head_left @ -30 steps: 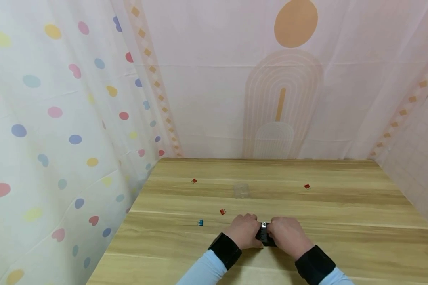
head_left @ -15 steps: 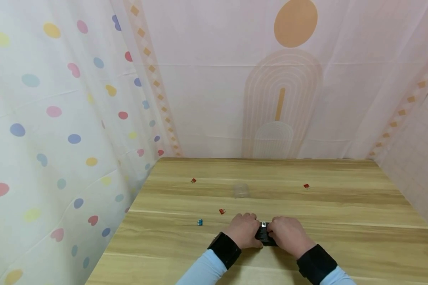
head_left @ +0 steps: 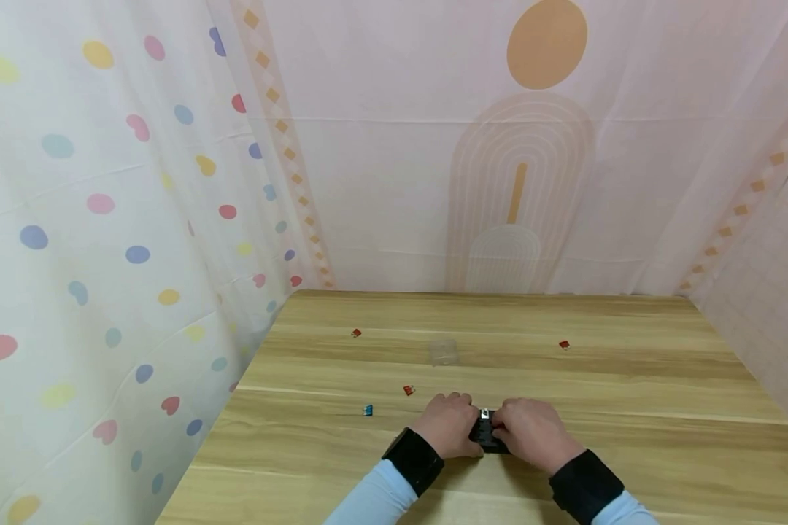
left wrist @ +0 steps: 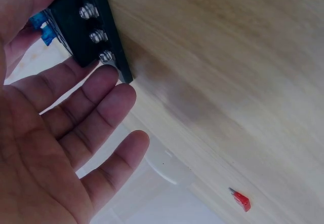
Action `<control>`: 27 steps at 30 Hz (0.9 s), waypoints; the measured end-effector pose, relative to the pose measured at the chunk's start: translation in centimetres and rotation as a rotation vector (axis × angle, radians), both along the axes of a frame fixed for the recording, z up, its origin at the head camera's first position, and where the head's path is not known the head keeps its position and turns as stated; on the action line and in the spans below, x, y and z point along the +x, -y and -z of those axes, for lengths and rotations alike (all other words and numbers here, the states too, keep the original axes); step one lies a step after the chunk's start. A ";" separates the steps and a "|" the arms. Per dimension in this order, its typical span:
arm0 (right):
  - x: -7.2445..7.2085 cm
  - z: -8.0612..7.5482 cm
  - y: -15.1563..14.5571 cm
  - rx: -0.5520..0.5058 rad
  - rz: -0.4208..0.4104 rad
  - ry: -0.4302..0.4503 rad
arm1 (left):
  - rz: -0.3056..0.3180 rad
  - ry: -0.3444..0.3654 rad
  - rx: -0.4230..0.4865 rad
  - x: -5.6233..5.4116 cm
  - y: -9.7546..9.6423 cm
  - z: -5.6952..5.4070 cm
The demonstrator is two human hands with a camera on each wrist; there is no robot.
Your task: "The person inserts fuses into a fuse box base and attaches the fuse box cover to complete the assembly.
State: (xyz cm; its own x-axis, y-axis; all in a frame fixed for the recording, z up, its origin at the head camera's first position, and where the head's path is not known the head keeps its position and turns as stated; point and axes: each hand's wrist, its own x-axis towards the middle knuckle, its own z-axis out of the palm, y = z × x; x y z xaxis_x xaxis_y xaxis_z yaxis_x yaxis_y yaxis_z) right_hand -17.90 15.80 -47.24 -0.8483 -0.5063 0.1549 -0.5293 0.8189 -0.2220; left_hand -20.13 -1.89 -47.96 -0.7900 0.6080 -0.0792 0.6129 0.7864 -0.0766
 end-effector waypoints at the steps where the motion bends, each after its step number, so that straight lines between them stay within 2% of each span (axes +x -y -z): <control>1: 0.0 -0.1 0.0 -0.005 0.008 0.015 | -0.001 0.003 0.002 0.0 0.0 0.0; 5: 0.0 -0.5 -0.3 -0.016 0.042 0.053 | -0.007 0.019 0.017 0.0 0.1 0.0; 14: -0.8 -1.1 -1.9 -0.013 0.114 0.026 | -0.031 -0.005 0.040 -0.1 0.6 0.0; 20: -1.6 -1.3 -3.5 0.003 0.134 0.001 | -0.041 -0.008 0.034 -0.1 0.9 -0.5; 27: -2.2 -1.3 -4.6 0.012 0.152 0.052 | -0.036 -0.006 0.023 0.2 1.1 -1.2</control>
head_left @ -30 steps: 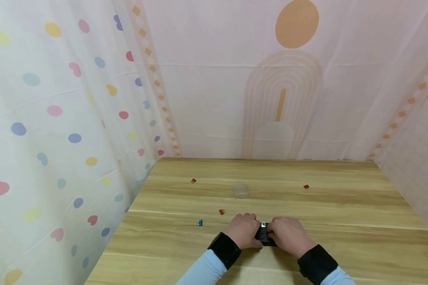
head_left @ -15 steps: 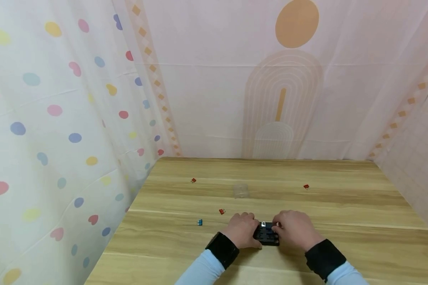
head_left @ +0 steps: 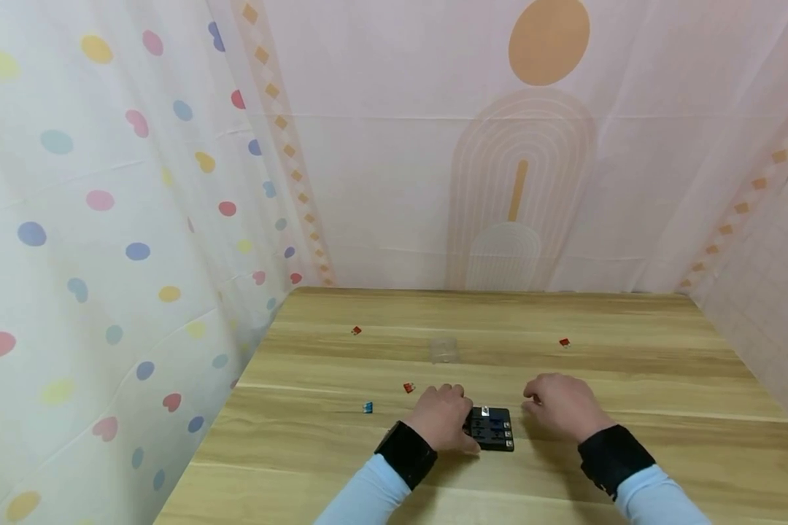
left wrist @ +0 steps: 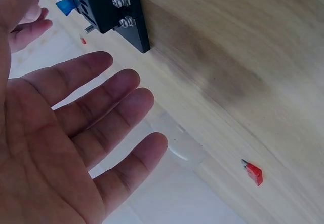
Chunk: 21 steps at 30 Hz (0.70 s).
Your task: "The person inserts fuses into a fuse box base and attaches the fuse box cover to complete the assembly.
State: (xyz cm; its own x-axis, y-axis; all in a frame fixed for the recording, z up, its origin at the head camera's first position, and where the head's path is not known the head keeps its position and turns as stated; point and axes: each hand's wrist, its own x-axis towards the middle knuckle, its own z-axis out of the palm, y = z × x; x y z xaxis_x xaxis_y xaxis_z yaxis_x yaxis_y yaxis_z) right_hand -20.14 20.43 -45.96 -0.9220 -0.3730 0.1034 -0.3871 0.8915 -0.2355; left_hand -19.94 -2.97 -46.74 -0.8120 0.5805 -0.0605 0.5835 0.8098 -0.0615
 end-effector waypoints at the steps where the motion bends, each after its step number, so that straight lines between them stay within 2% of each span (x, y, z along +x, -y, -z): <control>1: -0.1 0.0 -0.1 0.004 0.002 0.007 | -0.001 0.003 0.004 0.0 0.0 0.0; 6: -0.4 0.3 -1.0 0.015 0.005 0.014 | -0.014 0.019 0.015 0.2 0.1 -0.3; 13: -1.6 0.5 -2.5 0.042 -0.001 -0.009 | -0.027 0.030 -0.026 0.2 0.1 -0.6; 21: -2.3 0.1 -3.9 0.030 0.043 0.057 | -0.017 0.033 -0.011 0.2 0.1 -0.8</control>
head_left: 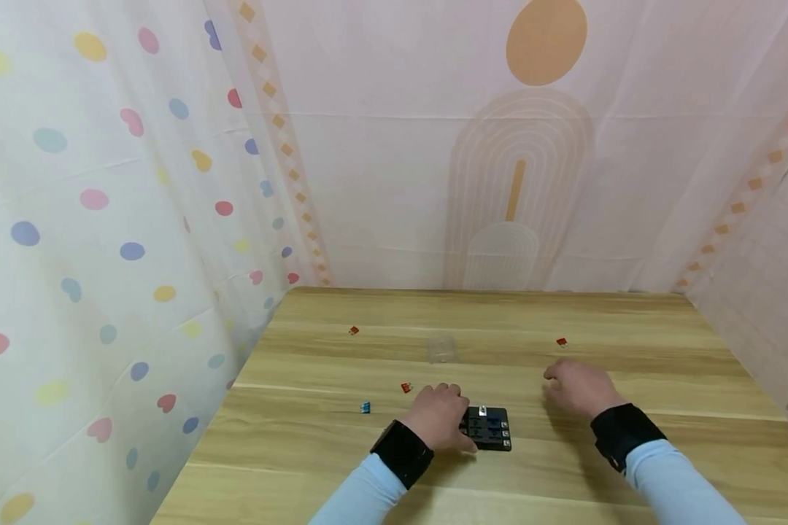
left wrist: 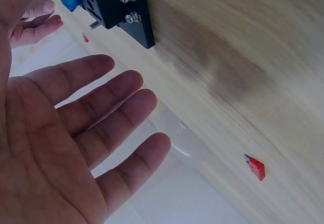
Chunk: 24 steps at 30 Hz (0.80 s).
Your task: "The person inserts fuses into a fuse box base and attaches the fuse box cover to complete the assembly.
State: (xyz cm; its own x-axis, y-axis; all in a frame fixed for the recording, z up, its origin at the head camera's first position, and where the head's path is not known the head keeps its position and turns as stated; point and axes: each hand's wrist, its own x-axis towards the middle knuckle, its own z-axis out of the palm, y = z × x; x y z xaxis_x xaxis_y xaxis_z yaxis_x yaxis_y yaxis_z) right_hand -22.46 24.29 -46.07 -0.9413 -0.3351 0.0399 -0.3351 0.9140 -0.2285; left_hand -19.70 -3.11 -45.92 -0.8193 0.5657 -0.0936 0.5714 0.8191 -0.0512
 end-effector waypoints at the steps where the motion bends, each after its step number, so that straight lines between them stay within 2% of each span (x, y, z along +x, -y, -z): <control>1: -0.1 0.0 -0.2 -0.005 0.003 0.007 | 0.002 -0.002 0.004 0.0 0.0 0.0; 9: -1.4 -0.3 -1.3 -0.026 -0.005 0.033 | 0.007 -0.013 0.013 0.1 0.1 0.0; 16: -2.3 -0.5 -2.1 -0.032 0.027 0.041 | 0.015 -0.018 0.017 0.1 0.1 0.1; 24: -3.2 -0.3 -3.1 -0.004 0.032 0.005 | 0.010 -0.015 0.026 0.2 0.3 0.5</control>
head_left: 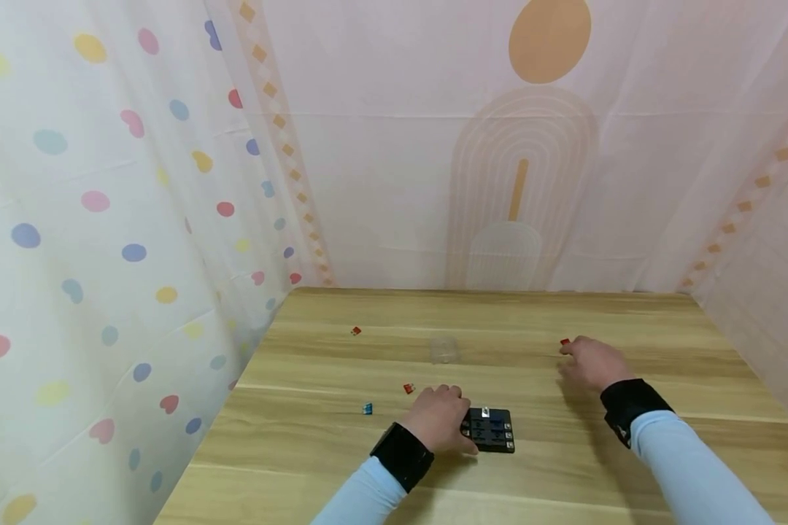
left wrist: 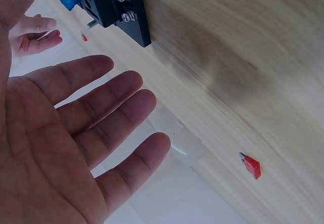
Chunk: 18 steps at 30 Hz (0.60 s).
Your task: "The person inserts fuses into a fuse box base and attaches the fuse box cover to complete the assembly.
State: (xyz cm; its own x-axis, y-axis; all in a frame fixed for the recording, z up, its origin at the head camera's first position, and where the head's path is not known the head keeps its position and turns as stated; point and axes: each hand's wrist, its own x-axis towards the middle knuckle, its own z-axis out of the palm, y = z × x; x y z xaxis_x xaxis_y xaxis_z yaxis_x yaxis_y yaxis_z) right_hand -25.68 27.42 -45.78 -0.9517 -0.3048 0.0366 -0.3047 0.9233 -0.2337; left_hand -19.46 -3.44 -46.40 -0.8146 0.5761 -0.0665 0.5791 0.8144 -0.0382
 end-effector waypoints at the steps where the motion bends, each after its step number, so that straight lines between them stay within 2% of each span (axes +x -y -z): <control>1: -0.1 0.0 -0.1 0.004 0.002 -0.002 | 0.000 -0.001 -0.002 0.0 0.0 0.0; 18: -1.9 1.0 0.0 -0.014 0.041 0.002 | -0.006 -0.010 0.003 0.0 0.5 0.4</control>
State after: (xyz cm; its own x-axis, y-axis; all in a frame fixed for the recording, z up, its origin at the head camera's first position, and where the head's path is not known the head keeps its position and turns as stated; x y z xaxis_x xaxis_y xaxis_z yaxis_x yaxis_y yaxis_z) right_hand -27.54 27.38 -46.81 -0.9636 -0.2646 0.0385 -0.2657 0.9319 -0.2470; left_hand -19.43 -3.90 -46.77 -0.8186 0.5715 -0.0562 0.5739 0.8179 -0.0415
